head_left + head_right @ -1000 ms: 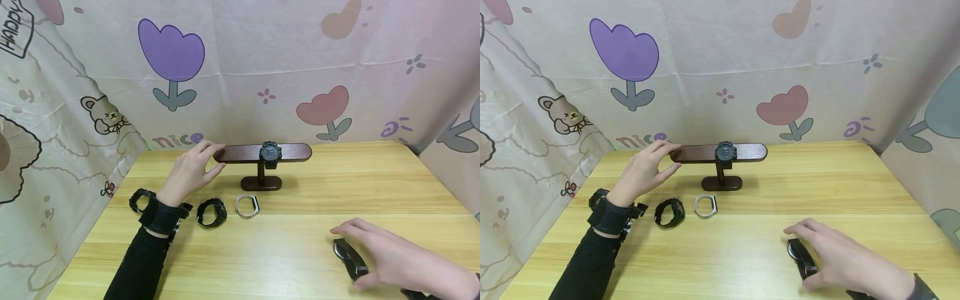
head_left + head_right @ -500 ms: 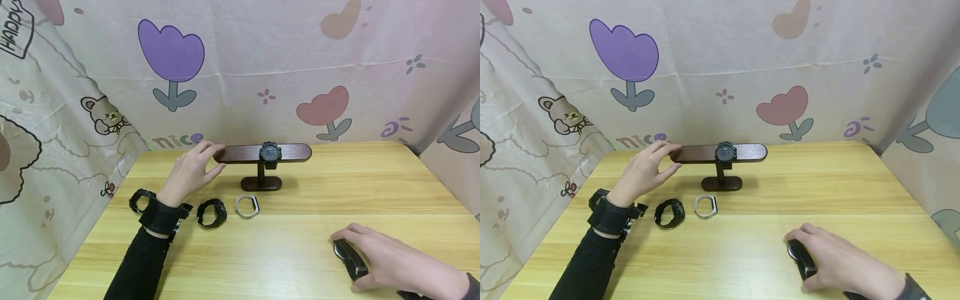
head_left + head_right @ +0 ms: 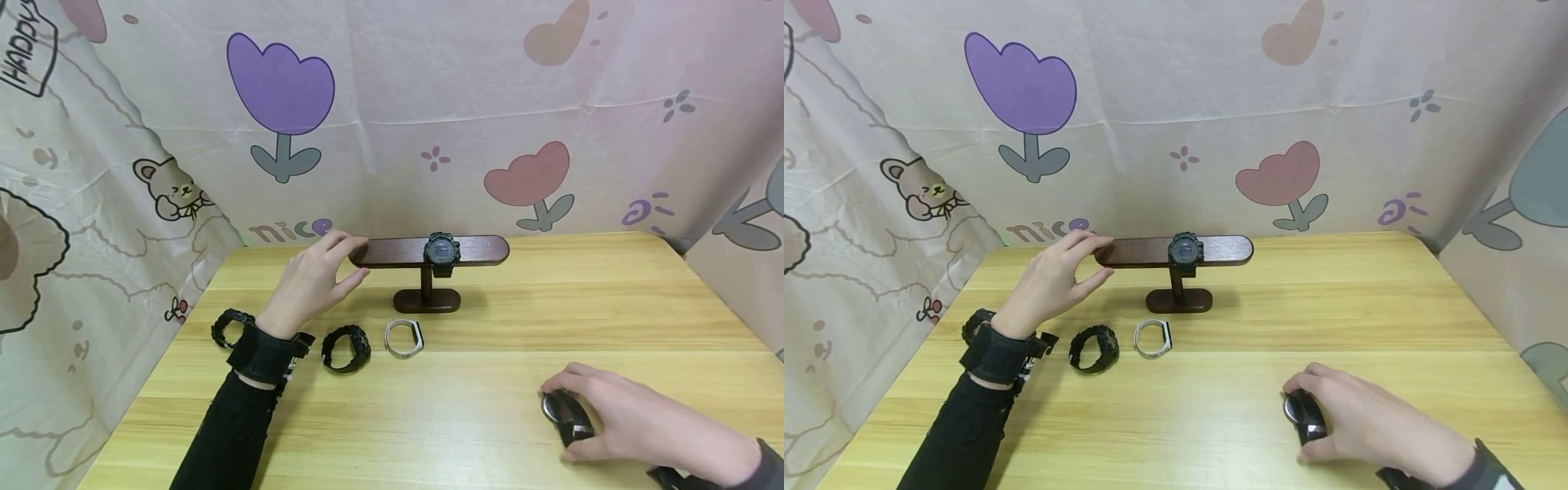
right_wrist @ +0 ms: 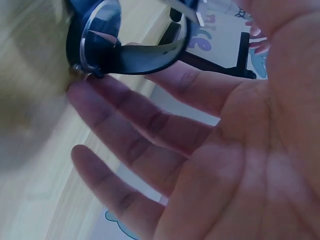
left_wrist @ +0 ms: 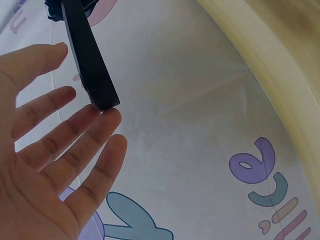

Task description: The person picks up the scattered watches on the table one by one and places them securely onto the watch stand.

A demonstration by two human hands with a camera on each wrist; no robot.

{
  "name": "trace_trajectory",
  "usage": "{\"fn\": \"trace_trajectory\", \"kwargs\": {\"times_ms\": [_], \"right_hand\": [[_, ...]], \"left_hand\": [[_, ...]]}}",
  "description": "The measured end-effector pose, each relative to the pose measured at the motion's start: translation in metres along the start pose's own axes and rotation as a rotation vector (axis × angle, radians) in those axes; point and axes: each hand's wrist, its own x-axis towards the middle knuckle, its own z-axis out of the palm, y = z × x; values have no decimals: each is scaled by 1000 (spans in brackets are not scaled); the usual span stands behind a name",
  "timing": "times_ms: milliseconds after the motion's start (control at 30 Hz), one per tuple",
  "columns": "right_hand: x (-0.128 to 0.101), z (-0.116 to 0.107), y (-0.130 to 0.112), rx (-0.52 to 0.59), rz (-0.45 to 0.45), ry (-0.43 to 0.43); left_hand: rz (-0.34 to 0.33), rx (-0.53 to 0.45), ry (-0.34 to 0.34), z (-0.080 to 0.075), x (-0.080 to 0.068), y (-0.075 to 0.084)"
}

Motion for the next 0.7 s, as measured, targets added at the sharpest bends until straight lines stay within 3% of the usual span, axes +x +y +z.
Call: {"fn": "trace_trajectory", "kwargs": {"times_ms": [167,333,700], "right_hand": [[4,-2,-3,-23,-85,77],[10,-8,-4,-29,-108,86],[25,-16,-9,70,-209,104]], "left_hand": [[5,2,0,0,0,-1],[7,4,1,0,0,-1],[8,9,0,0,0,-1]]}}
